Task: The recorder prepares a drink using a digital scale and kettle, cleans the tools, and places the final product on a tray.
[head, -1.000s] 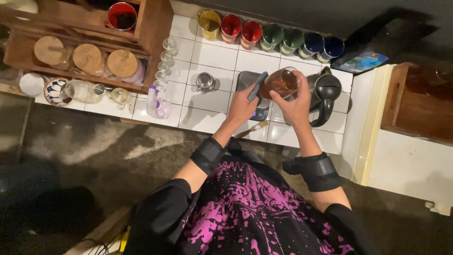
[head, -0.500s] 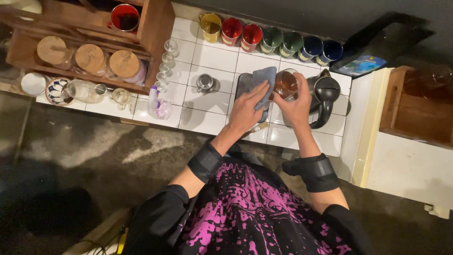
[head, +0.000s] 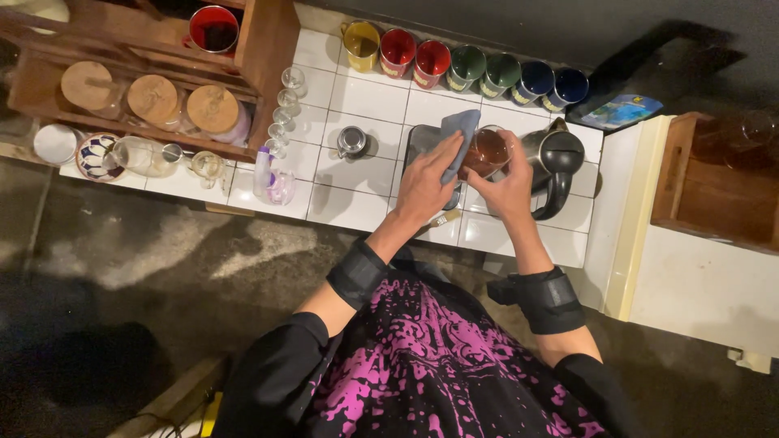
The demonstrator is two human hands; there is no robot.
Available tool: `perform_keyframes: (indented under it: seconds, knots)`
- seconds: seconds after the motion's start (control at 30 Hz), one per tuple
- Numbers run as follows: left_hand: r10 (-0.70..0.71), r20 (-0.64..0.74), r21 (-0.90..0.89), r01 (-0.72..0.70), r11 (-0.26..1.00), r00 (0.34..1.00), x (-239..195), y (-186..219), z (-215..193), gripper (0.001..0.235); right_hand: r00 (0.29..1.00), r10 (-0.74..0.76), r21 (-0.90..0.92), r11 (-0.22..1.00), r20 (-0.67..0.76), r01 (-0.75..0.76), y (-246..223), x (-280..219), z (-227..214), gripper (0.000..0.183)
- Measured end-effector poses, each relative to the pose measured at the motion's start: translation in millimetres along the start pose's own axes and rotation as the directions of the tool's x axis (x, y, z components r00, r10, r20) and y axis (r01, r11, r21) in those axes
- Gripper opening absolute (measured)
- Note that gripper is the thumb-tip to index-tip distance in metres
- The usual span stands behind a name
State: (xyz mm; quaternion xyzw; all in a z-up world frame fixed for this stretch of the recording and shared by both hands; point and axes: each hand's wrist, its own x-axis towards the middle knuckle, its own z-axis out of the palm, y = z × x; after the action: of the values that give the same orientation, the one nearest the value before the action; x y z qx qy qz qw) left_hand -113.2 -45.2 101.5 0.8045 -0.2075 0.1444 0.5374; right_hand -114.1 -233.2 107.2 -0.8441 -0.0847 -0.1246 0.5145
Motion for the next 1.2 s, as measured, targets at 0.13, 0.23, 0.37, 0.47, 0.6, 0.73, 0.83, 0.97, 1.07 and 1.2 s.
perform_keyframes:
  seconds: [0.13,0.23,0.37,0.47,0.6,0.73,0.83,0.97,1.07,1.2]
  knots:
    - [-0.035,0.022,-0.032,0.036,0.999,0.999,14,-7,1,0.061,1.000,-0.018,-0.040,0.999,0.017,0.019,3,-4,5,0.078]
    - [-0.103,0.057,-0.046,0.106,0.993,0.993,14,-4,-1,0.061,0.999,-0.049,-0.092,0.995,0.007,0.050,2,-2,8,0.078]
    - [-0.037,0.037,-0.023,0.038,0.999,0.999,5,0,-2,0.065,1.000,0.007,-0.052,0.999,-0.028,-0.009,-5,2,6,0.077]
    - [-0.003,0.005,-0.024,0.003,1.000,1.000,-11,-1,-2,0.066,0.996,0.083,0.042,0.996,-0.027,-0.082,-6,0,7,0.077]
    - [-0.050,-0.004,-0.061,0.050,0.997,0.999,-13,-14,4,0.066,0.994,0.100,0.085,0.992,-0.032,-0.097,-1,6,4,0.078]
    - [-0.146,0.029,-0.107,0.148,0.983,0.989,-19,-24,1,0.066,0.998,0.065,0.031,0.997,-0.021,-0.064,3,0,4,0.080]
    - [-0.207,0.065,-0.121,0.214,0.969,0.976,-27,-39,-1,0.063,0.998,0.056,0.050,0.997,0.004,-0.056,8,-5,7,0.082]
    - [-0.333,0.114,-0.029,0.338,0.941,0.936,-50,-75,4,0.048,0.996,0.083,0.085,0.993,0.028,-0.085,7,-8,11,0.082]
    - [-0.426,0.120,-0.003,0.429,0.903,0.897,-67,-89,-3,0.041,0.996,0.084,0.046,0.995,0.031,-0.085,10,-10,17,0.083]
    - [-0.504,0.026,0.032,0.503,0.864,0.863,-84,-107,-22,0.035,0.994,0.097,0.086,0.991,0.058,-0.102,14,-6,34,0.083]
